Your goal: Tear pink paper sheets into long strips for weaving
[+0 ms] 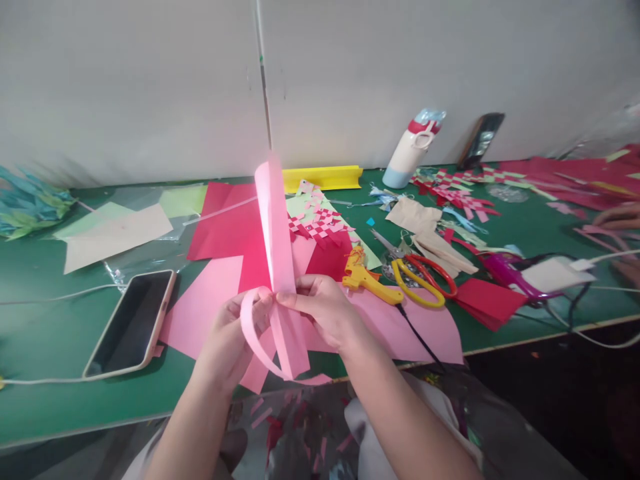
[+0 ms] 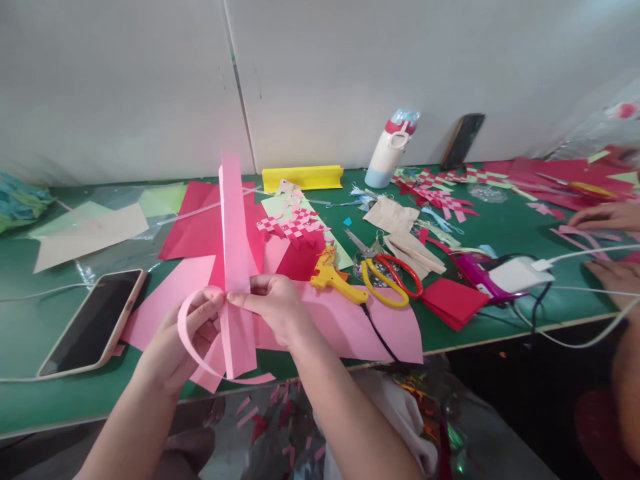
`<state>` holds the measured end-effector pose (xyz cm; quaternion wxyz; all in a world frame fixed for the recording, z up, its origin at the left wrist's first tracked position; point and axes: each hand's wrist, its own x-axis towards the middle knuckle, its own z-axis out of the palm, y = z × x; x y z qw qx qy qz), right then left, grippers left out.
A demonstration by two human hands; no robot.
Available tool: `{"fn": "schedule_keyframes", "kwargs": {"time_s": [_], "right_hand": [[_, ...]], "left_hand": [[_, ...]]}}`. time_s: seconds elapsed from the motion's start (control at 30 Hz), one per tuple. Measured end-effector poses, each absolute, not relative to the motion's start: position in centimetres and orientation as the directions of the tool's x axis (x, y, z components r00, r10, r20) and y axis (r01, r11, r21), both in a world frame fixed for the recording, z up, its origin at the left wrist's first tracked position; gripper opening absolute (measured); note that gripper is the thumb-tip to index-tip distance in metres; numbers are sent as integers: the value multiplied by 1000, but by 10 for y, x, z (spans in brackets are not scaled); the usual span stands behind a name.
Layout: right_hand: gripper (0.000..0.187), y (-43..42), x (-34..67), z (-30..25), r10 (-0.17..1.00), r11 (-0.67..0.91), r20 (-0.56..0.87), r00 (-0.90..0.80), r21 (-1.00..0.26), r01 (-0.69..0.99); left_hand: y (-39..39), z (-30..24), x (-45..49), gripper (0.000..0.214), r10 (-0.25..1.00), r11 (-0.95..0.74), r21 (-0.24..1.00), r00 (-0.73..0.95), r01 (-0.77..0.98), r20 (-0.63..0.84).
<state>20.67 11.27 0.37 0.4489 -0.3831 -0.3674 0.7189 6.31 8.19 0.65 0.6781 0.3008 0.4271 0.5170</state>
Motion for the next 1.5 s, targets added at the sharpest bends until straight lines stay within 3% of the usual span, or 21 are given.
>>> {"fn": "schedule_keyframes", "kwargs": {"time_s": [0.3,0.53,0.9,1.27,1.5], "right_hand": [[31,112,211,7,915,-322,-226,-333,-907,-270],[28,112,207,2,918,-333,-206,-338,-863,-380],[31,111,211,9,920,-320,-228,-320,-906,-276],[26,111,204,2,927,-324,-192,-322,-842,-432],[25,110,208,7,937,-305,-202,-285,-870,-387]], "left_hand": [[81,11,62,11,955,296,856,134,-424,-264],[83,4,64,11,956,292,805,139,-516,-258],[81,9,60,12,955,296,875,115,-383,-273],[82,6,65,12,962,264,838,74,-477,-262],[81,7,60,11,956,293,878,113,-379,-271]]}}
